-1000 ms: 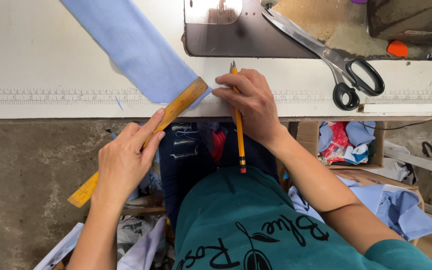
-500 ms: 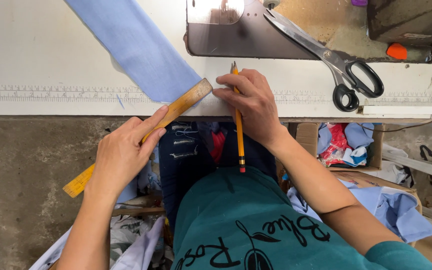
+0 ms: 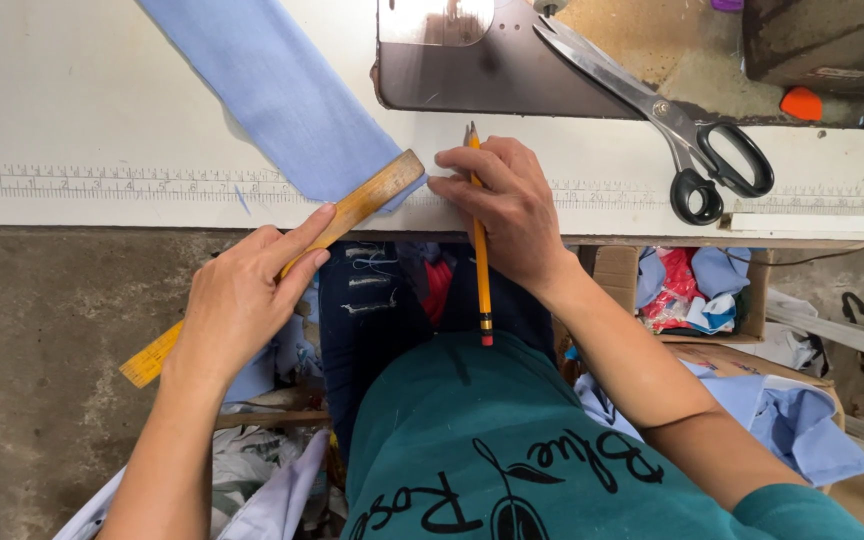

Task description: Cutting a strip of blue fabric with scissors and marking it with a ruler and pencil at a sewing workstation.

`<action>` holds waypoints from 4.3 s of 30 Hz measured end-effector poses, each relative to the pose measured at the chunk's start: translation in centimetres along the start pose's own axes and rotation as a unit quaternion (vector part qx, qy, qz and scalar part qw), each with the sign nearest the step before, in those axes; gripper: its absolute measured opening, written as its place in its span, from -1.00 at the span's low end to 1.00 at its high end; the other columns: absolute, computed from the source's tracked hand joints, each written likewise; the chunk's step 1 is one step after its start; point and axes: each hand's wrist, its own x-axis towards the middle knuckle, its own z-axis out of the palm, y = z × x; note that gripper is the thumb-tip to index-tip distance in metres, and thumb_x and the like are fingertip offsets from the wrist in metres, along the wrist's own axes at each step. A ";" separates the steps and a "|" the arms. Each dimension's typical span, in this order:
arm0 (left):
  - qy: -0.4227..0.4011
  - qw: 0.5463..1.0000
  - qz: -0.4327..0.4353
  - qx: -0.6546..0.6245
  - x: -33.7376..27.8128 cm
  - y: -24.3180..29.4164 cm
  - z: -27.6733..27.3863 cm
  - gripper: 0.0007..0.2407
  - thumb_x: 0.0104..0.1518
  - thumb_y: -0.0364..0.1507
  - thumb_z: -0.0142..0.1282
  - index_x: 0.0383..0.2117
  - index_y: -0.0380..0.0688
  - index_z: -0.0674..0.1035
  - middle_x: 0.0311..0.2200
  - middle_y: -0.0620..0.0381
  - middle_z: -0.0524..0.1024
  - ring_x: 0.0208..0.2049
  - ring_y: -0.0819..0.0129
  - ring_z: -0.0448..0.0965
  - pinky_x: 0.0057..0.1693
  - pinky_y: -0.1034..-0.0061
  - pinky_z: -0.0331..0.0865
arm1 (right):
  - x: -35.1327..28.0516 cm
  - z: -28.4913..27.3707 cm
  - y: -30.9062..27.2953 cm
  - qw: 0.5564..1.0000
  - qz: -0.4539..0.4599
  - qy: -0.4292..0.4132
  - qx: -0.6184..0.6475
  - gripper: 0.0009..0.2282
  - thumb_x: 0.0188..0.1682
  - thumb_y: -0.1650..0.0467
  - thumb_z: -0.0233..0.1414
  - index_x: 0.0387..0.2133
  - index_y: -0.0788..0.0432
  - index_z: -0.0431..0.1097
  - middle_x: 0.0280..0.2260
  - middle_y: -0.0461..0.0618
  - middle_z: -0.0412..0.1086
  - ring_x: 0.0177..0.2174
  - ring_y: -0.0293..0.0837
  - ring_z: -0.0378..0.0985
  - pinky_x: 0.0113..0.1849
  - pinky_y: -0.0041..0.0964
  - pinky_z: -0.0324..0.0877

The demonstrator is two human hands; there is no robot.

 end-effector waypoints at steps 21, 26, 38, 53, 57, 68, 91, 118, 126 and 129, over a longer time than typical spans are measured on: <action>-0.009 0.999 0.025 -0.025 0.4 -0.4 -0.1 -0.65 0.31 -0.25 0.06 0.23 0.37 0.55 -0.58 0.09 0.45 -0.51 0.00 0.59 -0.31 0.17 0.50 | -0.1 0.1 0.1 1.000 -0.007 0.001 0.002 -0.83 0.08 0.52 0.10 -0.31 -0.03 0.62 -0.14 -0.15 0.50 -0.16 -0.14 0.45 -0.02 -0.25 0.36; -0.018 0.999 0.022 -0.029 0.6 -0.5 -0.1 -0.66 0.32 -0.25 0.07 0.23 0.36 0.56 -0.58 0.09 0.47 -0.51 0.02 0.60 -0.30 0.18 0.50 | 0.1 0.1 0.0 1.000 -0.009 0.015 0.017 -0.82 0.05 0.56 0.12 -0.32 0.00 0.63 -0.14 -0.11 0.51 -0.17 -0.12 0.47 -0.03 -0.24 0.40; -0.033 0.996 0.046 0.075 0.4 -2.0 1.7 -0.55 0.34 -0.19 0.04 0.37 0.55 0.32 -0.58 0.19 0.31 -0.60 0.08 0.37 -0.52 0.09 0.30 | 0.3 -3.4 -1.4 0.961 0.084 0.072 0.254 -0.60 0.28 0.18 -0.22 0.01 0.30 0.36 0.04 0.26 0.27 -0.19 0.03 0.51 -0.03 -0.14 0.47; -0.041 0.993 0.049 0.097 0.6 -2.3 1.9 -0.52 0.37 -0.17 -0.01 0.40 0.66 0.18 -0.54 0.17 0.39 -0.58 0.01 0.47 -0.53 0.07 0.35 | 1.8 -1.0 -3.6 0.936 0.091 0.011 0.339 -0.91 0.02 0.65 0.10 -0.31 0.29 0.45 -0.25 0.14 0.48 -0.19 -0.01 0.57 -0.06 -0.21 0.50; -0.038 0.994 0.045 0.087 0.5 -2.6 2.2 -0.53 0.38 -0.16 -0.01 0.39 0.70 0.17 -0.54 0.18 0.39 -0.58 0.00 0.48 -0.52 0.08 0.36 | 1.2 -1.9 -2.8 0.949 0.137 0.058 0.279 -0.88 -0.02 0.64 0.10 -0.32 0.23 0.42 -0.26 0.14 0.46 -0.19 -0.01 0.55 -0.10 -0.21 0.49; -0.056 0.996 0.030 0.067 0.5 -1.7 1.2 -0.53 0.35 -0.17 -0.01 0.40 0.57 0.25 -0.56 0.17 0.33 -0.58 0.03 0.40 -0.48 0.06 0.33 | 0.5 -1.1 -2.0 0.953 0.060 0.010 0.296 -0.78 0.21 0.60 -0.18 -0.26 0.27 0.46 0.00 0.21 0.40 0.00 0.09 0.55 0.09 -0.15 0.44; -0.087 0.933 -0.109 -0.331 -1.0 0.1 -2.5 -0.55 0.28 -0.32 -0.03 0.35 0.24 0.38 -0.34 0.22 0.69 -0.48 0.50 0.55 -0.10 0.54 0.50 | 0.6 -1.2 -2.5 0.968 0.061 0.058 0.236 -0.88 0.13 0.64 -0.01 -0.22 0.28 0.47 -0.03 0.27 0.39 -0.05 0.13 0.56 0.02 -0.10 0.49; 0.400 0.478 -0.060 -0.780 0.5 -3.5 -5.0 -0.37 0.25 -0.69 -0.05 0.46 0.03 0.09 0.32 -0.24 0.35 0.23 -0.03 0.54 0.24 0.20 0.56 | 0.2 -0.8 -3.1 0.984 -0.007 0.042 0.176 -0.96 0.15 0.64 0.07 -0.23 0.40 0.48 -0.05 0.36 0.39 -0.08 0.19 0.57 0.02 -0.07 0.49; 0.481 0.390 -0.008 -0.786 0.5 -4.7 -4.3 -0.38 0.32 -0.70 -0.20 0.51 0.13 0.04 0.42 -0.20 0.23 0.31 -0.14 0.43 0.39 0.02 0.31 | 0.3 -0.7 -3.1 0.983 -0.019 0.042 0.178 -0.96 0.17 0.61 0.07 -0.23 0.38 0.47 -0.05 0.34 0.39 -0.09 0.16 0.56 -0.02 -0.08 0.50; 0.496 0.388 -0.029 -0.776 0.5 -3.3 -3.9 -0.46 0.36 -0.69 -0.26 0.48 0.03 0.10 0.37 -0.14 0.29 0.35 -0.10 0.39 0.42 0.08 0.32 | 0.5 -1.4 -4.3 0.981 -0.029 0.071 0.176 -0.97 0.10 0.64 0.10 -0.24 0.42 0.49 -0.07 0.36 0.40 -0.13 0.18 0.58 -0.04 -0.07 0.51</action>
